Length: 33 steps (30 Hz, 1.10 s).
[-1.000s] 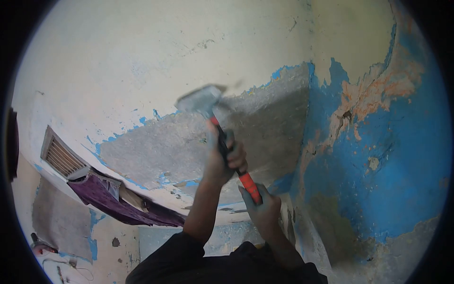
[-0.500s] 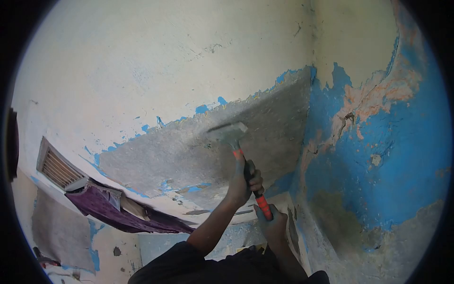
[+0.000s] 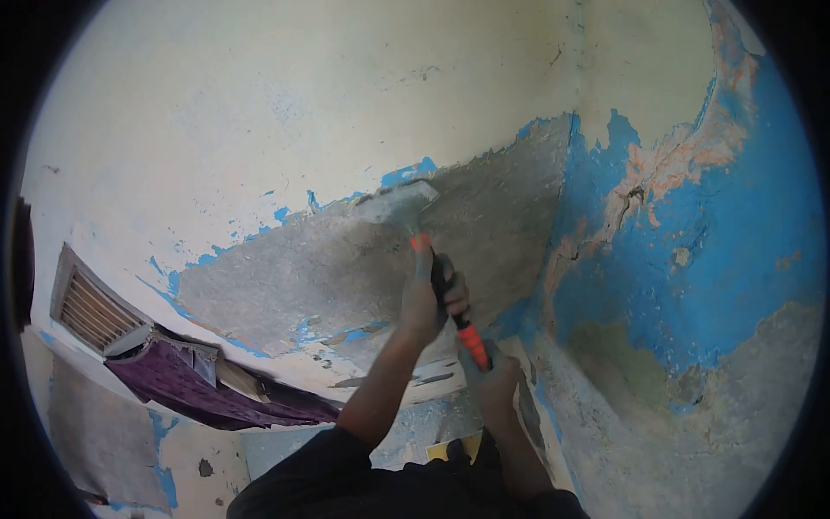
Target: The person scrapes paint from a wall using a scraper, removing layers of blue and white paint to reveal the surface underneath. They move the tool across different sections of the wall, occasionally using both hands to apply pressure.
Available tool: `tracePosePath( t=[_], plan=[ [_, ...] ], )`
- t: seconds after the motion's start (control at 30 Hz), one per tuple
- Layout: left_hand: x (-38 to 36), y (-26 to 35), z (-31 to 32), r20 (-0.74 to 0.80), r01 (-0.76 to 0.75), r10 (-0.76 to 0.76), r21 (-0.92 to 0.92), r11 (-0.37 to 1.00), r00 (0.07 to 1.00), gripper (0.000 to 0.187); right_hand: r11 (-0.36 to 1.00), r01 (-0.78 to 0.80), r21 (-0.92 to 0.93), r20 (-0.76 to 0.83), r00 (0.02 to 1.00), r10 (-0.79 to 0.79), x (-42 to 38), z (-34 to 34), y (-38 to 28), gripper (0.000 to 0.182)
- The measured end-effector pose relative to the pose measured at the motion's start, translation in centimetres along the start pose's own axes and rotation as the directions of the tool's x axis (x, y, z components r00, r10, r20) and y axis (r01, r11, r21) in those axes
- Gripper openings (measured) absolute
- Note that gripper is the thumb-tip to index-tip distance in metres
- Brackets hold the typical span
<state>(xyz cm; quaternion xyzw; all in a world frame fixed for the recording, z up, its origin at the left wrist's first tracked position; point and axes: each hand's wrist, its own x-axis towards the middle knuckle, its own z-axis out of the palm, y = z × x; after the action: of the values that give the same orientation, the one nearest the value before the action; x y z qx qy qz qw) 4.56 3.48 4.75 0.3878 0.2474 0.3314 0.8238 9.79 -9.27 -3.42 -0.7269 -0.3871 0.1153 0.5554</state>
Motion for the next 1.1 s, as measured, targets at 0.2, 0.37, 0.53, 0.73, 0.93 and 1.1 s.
tracePosePath(
  t=[0.2,0.37,0.53,0.73,0.93,1.1],
  plan=[
    [-1.1,-1.3,-1.9,0.000,0.061,-0.061,-0.041,0.997,0.998,0.061,0.997,-0.060,-0.047,0.057,0.996,0.063,-2.8,0.4,1.7,0.027],
    [-1.5,1.5,-1.8,0.024,-0.022,0.023,-0.039,0.999,0.999,0.062,0.997,-0.070,0.023,0.015,0.997,0.069,-1.6,1.3,-0.5,0.030],
    [-1.9,0.0,-2.7,0.032,0.033,-0.030,-0.108,0.994,0.999,0.058,0.997,-0.072,-0.002,0.027,0.997,0.072,-3.4,1.1,0.1,0.029],
    [-2.1,3.8,-2.1,0.047,-0.045,0.047,-0.034,0.998,0.998,0.063,1.000,0.007,0.012,-0.033,0.999,-0.006,-2.2,2.4,-3.0,0.025],
    [-2.0,0.4,-4.2,-0.019,-0.002,0.002,-0.032,0.999,1.000,0.064,0.999,-0.018,-0.028,0.024,1.000,0.019,-4.2,2.5,-1.4,0.019],
    [-3.3,3.9,-3.4,0.019,-0.012,0.012,0.023,1.000,1.000,0.063,0.999,0.040,0.026,-0.003,0.999,-0.040,-3.0,3.7,-3.1,0.025]
  ],
)
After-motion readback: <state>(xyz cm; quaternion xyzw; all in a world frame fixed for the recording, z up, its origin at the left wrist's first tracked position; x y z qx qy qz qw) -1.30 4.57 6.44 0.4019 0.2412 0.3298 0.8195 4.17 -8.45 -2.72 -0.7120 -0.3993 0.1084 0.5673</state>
